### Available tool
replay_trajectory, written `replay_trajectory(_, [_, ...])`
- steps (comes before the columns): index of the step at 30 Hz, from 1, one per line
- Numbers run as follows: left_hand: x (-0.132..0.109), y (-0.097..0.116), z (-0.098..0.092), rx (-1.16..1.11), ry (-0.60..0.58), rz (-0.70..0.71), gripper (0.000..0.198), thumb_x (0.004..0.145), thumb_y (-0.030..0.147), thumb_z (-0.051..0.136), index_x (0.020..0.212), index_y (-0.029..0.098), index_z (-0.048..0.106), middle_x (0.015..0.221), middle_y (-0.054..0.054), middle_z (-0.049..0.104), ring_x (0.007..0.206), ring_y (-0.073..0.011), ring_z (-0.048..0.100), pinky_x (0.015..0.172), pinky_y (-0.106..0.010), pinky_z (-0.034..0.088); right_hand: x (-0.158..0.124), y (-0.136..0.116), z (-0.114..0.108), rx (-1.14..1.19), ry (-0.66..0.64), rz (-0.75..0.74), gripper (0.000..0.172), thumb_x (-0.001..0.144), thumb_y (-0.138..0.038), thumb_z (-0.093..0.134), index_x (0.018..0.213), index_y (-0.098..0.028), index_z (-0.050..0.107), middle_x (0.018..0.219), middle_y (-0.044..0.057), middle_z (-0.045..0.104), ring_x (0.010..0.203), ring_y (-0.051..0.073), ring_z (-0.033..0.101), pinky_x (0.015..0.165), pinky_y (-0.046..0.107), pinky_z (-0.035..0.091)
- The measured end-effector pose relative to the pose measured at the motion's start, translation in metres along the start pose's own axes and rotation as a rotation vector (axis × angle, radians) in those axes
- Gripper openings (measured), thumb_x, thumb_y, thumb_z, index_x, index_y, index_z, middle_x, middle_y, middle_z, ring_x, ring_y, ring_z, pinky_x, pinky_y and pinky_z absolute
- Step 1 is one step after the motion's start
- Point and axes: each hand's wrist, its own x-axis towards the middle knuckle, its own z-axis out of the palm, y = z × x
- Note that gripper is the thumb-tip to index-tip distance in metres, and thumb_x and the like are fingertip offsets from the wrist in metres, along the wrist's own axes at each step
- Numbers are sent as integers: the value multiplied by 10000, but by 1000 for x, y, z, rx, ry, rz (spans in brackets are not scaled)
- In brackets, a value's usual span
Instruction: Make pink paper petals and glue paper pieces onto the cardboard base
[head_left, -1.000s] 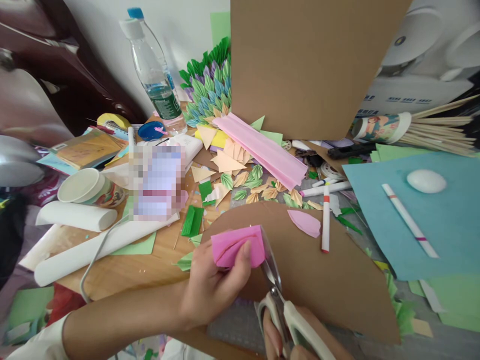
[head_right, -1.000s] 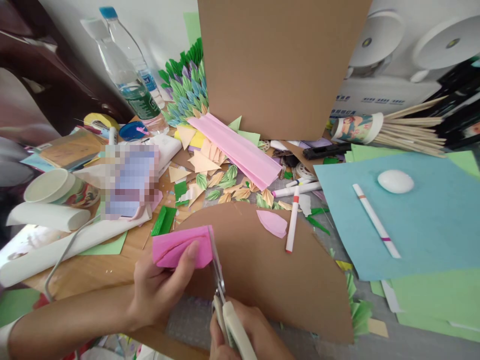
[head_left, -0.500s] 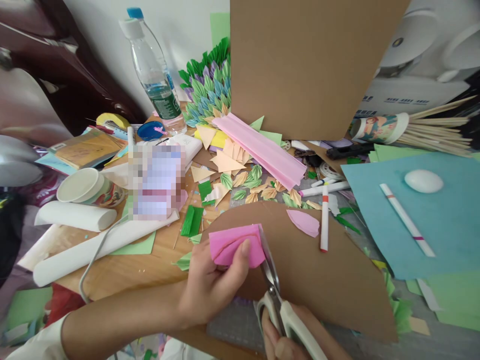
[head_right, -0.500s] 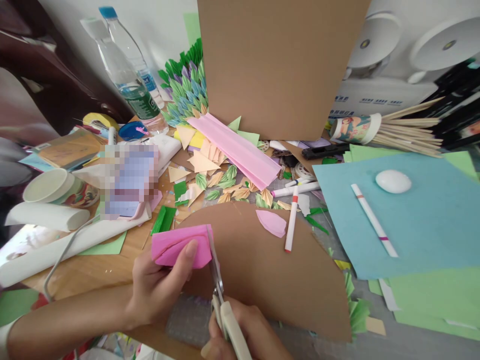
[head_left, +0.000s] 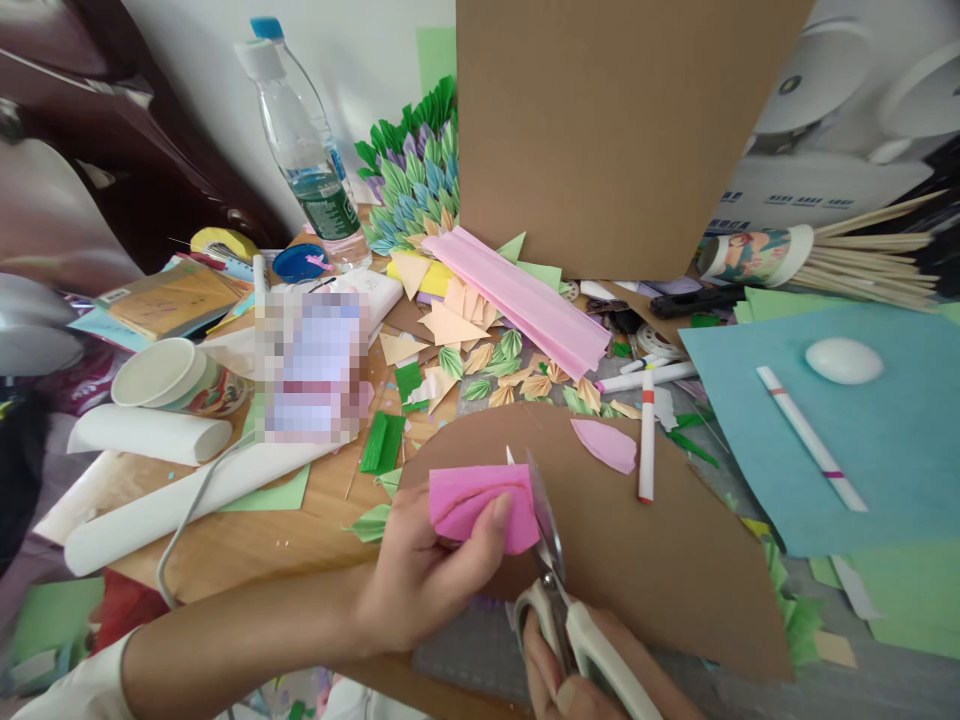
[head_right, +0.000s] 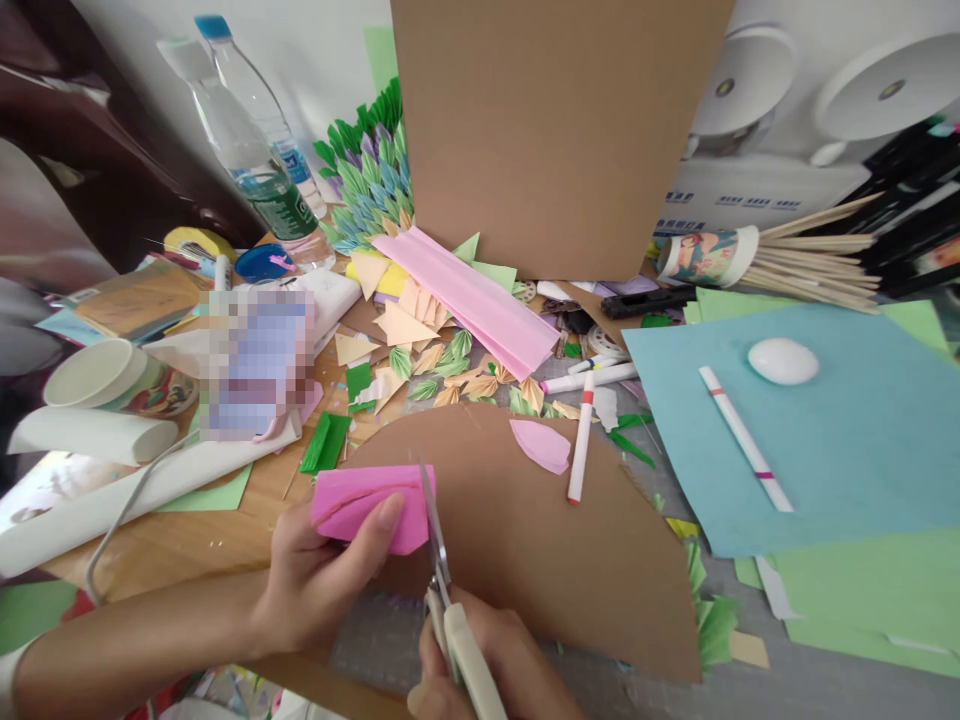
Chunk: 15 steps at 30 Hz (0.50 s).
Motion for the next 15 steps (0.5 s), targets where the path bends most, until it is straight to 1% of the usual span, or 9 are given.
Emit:
replay_trajectory(4, [1,1,-1,-28,-7,-37,262,895,29,523,693,180,450,574,79,405,491,-41,342,460,-158,312,-2,-1,2,-3,3,33,577,790,-791,482,726,-221,420,611,-47,357,544,91,278,528,255,291])
replay_trajectory(7, [2,3,-1,-61,-12,-85,269,902,50,520,674,176,456,558,78,417,479,-39,343,445,-156,300,-2,-1,3,-6,12,55,548,795,-751,529,716,-223,404,592,-56,349,526,85,264,509,256,272])
replay_trajectory(12, [3,4,-1,-174,-17,-268,320,930,120,506,615,167,480,500,72,433,436,-41,364,414,-160,295,-1,3,4,-27,66,42,541,808,-730,537,703,-216,404,622,-53,346,552,83,293,520,244,282])
replay_trajectory(15, [4,3,-1,-224,-18,-334,352,936,151,512,585,163,494,483,64,449,424,-42,379,403,-163,290,-1,4,4,-28,86,48,550,804,-739,532,705,-212,410,624,-50,355,561,83,313,535,238,301])
